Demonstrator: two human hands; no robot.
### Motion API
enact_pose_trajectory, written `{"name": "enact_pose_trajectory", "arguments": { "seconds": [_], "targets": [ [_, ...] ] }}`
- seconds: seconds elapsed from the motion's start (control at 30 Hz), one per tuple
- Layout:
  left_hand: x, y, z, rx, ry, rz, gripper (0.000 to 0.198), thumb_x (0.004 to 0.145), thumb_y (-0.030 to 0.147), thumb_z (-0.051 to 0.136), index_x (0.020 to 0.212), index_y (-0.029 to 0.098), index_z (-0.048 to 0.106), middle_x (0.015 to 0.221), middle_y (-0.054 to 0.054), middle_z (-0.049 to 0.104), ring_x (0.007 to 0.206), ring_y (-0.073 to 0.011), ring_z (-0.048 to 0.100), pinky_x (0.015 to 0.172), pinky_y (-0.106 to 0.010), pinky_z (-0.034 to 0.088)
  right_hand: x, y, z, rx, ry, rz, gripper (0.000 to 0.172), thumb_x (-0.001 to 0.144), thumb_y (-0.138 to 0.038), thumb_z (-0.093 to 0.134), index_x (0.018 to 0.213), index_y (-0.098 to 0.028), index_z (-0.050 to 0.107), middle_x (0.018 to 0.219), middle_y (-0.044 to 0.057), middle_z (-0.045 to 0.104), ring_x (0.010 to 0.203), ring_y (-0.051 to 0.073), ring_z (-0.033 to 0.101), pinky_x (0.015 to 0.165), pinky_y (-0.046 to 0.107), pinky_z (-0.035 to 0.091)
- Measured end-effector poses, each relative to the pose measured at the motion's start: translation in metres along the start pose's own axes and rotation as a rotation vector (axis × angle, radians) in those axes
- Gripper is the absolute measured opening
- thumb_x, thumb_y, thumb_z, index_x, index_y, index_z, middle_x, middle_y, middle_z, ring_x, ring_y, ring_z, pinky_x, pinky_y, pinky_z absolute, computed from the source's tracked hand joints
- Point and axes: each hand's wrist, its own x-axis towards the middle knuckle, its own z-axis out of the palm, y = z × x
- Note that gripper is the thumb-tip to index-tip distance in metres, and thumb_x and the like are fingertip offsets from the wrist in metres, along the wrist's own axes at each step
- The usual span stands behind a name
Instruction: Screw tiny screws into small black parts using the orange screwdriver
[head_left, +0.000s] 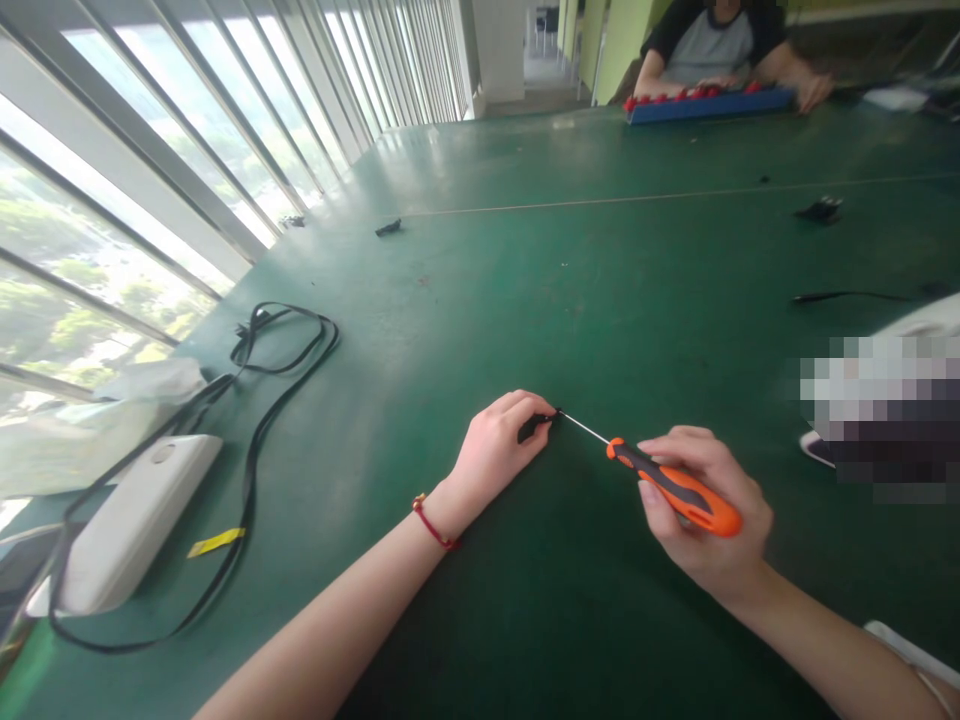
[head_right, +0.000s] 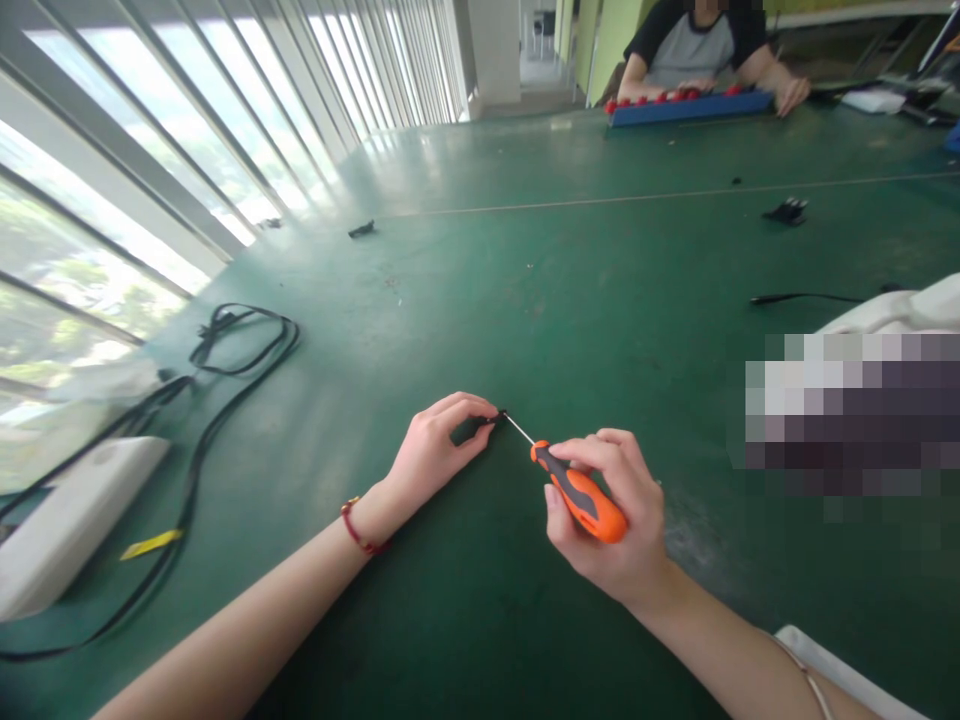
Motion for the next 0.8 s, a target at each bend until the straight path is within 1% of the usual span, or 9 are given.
{"name": "enact_pose_trajectory", "arguments": {
  "seconds": [0.13,0.27,0.33,0.43,0.5,0.53,0.6,0.67,0.8],
  "targets": [
    [0.0,-0.0006,0.0001,-0.004,-0.004,0.003,0.017,0.085,0.011,0.056,0.096,0.019,0.065,0.1,-0.002,0.07,0.09,-0.0144,0.066,0.082,-0.026,0.054,0.0018,0.0001,-0.0026,-0.024,-0.033,-0.012,0.015,0.083,-0.015,0.057,0.097,-0.02,0.058,0.079,0.001,0.061,0.077,0.016,0.057,0.069,0.032,0.048],
    [0.0003,-0.0012,-0.0003,-0.014,-0.029,0.009,0.017,0.085,0.011,0.056,0.096,0.019,0.067,0.102,-0.003,0.07,0.092,-0.015,0.066,0.084,-0.027,0.054,-0.0001,0.0025,-0.0029,-0.011,-0.01,0.053,0.01,0.086,-0.018,0.055,0.094,-0.021,0.06,0.08,0.002,0.062,0.077,0.017,0.057,0.062,0.03,0.047],
    [0.0005,-0.0014,-0.0007,-0.026,-0.035,0.003,0.016,0.085,0.012,0.056,0.095,0.019,0.067,0.102,-0.003,0.07,0.092,-0.015,0.067,0.084,-0.028,0.055,-0.0014,0.0038,-0.001,0.003,0.036,0.089,0.015,0.083,-0.017,0.058,0.097,-0.022,0.061,0.085,0.003,0.062,0.079,0.017,0.059,0.062,0.029,0.05],
    [0.0009,-0.0012,-0.001,-0.04,-0.037,0.001,0.015,0.086,0.012,0.056,0.095,0.019,0.067,0.101,-0.003,0.07,0.092,-0.0151,0.067,0.084,-0.028,0.055,-0.0029,0.005,0.0014,0.066,0.127,0.133,0.035,0.077,-0.017,0.064,0.111,-0.023,0.058,0.095,0.004,0.059,0.078,0.017,0.061,0.064,0.032,0.054],
    [0.001,-0.0011,-0.0009,-0.044,-0.035,0.008,0.015,0.086,0.013,0.056,0.094,0.019,0.067,0.101,-0.003,0.07,0.092,-0.0153,0.067,0.084,-0.028,0.055,-0.0039,0.0052,0.0008,0.111,0.113,0.16,0.043,0.076,-0.017,0.064,0.118,-0.023,0.054,0.089,0.003,0.058,0.071,0.016,0.06,0.062,0.032,0.054],
    [0.001,-0.001,-0.0008,-0.045,-0.034,0.012,0.015,0.086,0.013,0.056,0.093,0.019,0.067,0.1,-0.003,0.07,0.092,-0.0154,0.067,0.083,-0.028,0.055,-0.0045,0.0051,-0.0002,0.118,0.091,0.178,0.043,0.078,-0.018,0.063,0.119,-0.022,0.054,0.085,0.002,0.057,0.068,0.015,0.059,0.059,0.03,0.053],
    [0.0009,-0.0012,-0.0005,-0.05,-0.03,0.019,0.014,0.086,0.013,0.056,0.093,0.019,0.066,0.1,-0.003,0.07,0.092,-0.0154,0.067,0.083,-0.028,0.055,-0.0056,0.0047,-0.0022,0.071,0.0,0.181,0.027,0.081,-0.018,0.06,0.108,-0.022,0.06,0.076,0.0,0.055,0.061,0.013,0.057,0.053,0.027,0.049],
    [0.0007,-0.0015,-0.0002,-0.059,-0.027,0.023,0.014,0.085,0.012,0.056,0.092,0.019,0.066,0.1,-0.003,0.07,0.092,-0.0154,0.067,0.083,-0.028,0.055,-0.0061,0.0042,-0.0024,0.039,-0.004,0.157,0.02,0.081,-0.016,0.06,0.101,-0.022,0.062,0.08,0.001,0.058,0.064,0.013,0.059,0.052,0.026,0.048],
    [0.0003,-0.0014,-0.0002,-0.066,-0.035,0.021,0.014,0.086,0.012,0.055,0.092,0.019,0.066,0.1,-0.004,0.07,0.091,-0.0158,0.067,0.083,-0.029,0.055,-0.004,0.004,0.0008,0.092,0.151,0.116,0.048,0.074,-0.013,0.066,0.119,-0.022,0.054,0.09,0.004,0.058,0.072,0.017,0.061,0.063,0.033,0.053]
  ]
}}
